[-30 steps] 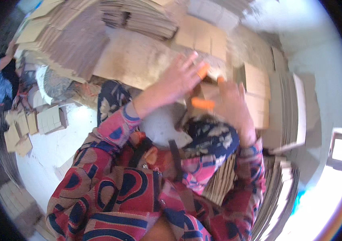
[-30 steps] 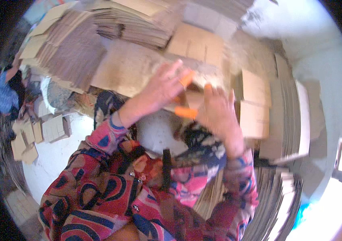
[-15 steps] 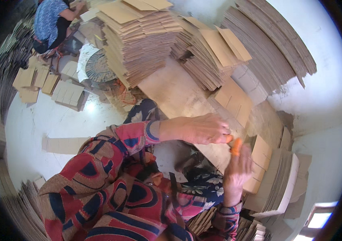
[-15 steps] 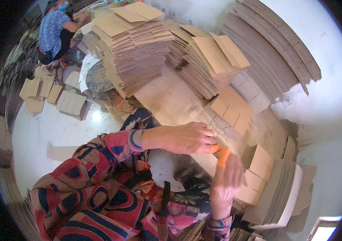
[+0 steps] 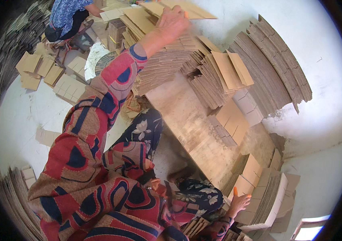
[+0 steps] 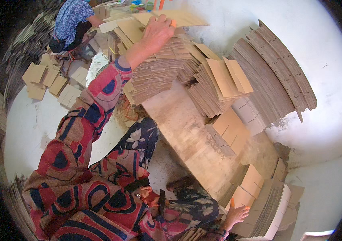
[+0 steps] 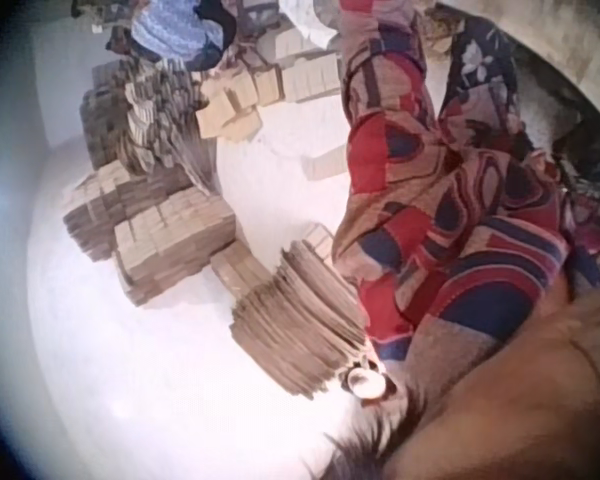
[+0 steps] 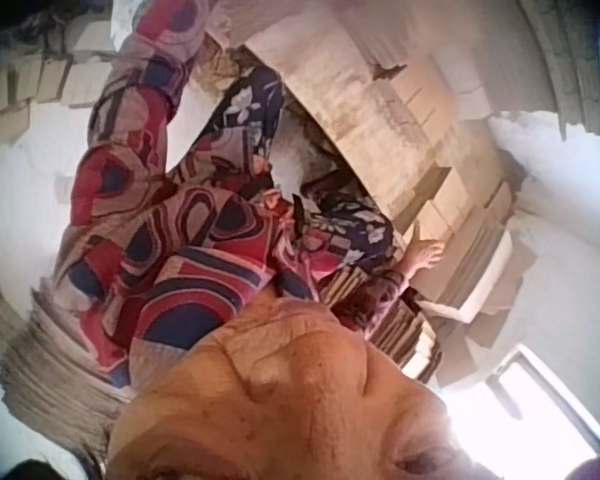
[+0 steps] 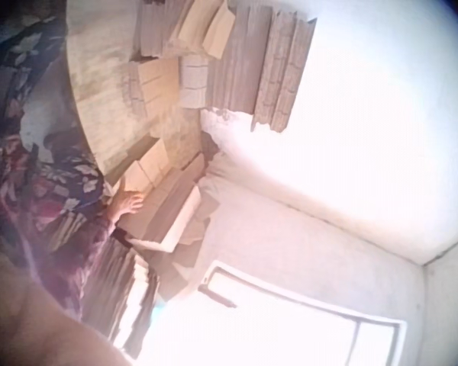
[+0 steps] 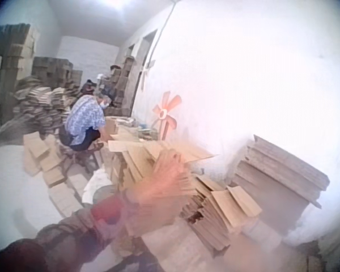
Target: The person sits on the floor and repeatedly folds rectangular cardboard pieces in half using both hands. They place each folded piece onto a growing stack on the table to their right.
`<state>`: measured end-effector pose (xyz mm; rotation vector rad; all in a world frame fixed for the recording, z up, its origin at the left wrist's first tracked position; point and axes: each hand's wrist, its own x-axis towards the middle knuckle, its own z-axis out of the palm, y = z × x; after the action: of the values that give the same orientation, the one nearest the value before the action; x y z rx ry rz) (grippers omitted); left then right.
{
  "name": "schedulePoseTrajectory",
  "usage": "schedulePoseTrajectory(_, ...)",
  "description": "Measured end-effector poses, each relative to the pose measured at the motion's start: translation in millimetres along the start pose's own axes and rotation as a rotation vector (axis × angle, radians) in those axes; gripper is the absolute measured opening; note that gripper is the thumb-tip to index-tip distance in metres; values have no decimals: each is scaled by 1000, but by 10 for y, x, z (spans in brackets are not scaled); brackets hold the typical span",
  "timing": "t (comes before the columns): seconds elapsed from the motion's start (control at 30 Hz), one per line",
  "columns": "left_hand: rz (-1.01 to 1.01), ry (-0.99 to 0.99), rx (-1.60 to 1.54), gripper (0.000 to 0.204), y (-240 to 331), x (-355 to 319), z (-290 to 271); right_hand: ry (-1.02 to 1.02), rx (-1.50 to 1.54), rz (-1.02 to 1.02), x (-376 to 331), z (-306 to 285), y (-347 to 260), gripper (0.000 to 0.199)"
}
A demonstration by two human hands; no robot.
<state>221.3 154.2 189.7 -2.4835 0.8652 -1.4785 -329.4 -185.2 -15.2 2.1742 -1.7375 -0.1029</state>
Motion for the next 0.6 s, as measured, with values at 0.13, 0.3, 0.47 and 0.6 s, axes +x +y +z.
schedulePoseTrajectory(0.13,-45,-352,-253,11,158,-44,360,-319,48,-252,535,1123,756,95)
schedulePoseTrajectory(0.3,-94,-521,-308,13,92,-200,357,-354,188,-11,62,675,92,113)
schedulePoseTrajectory(0.47,-120,-350,-267,29,133,-146,374,-25,-9,29,46,699,161,99)
schedulePoseTrajectory(0.6,-31,-107,-240,41,142,-225,237,-96,194,-272,192,925,175,67)
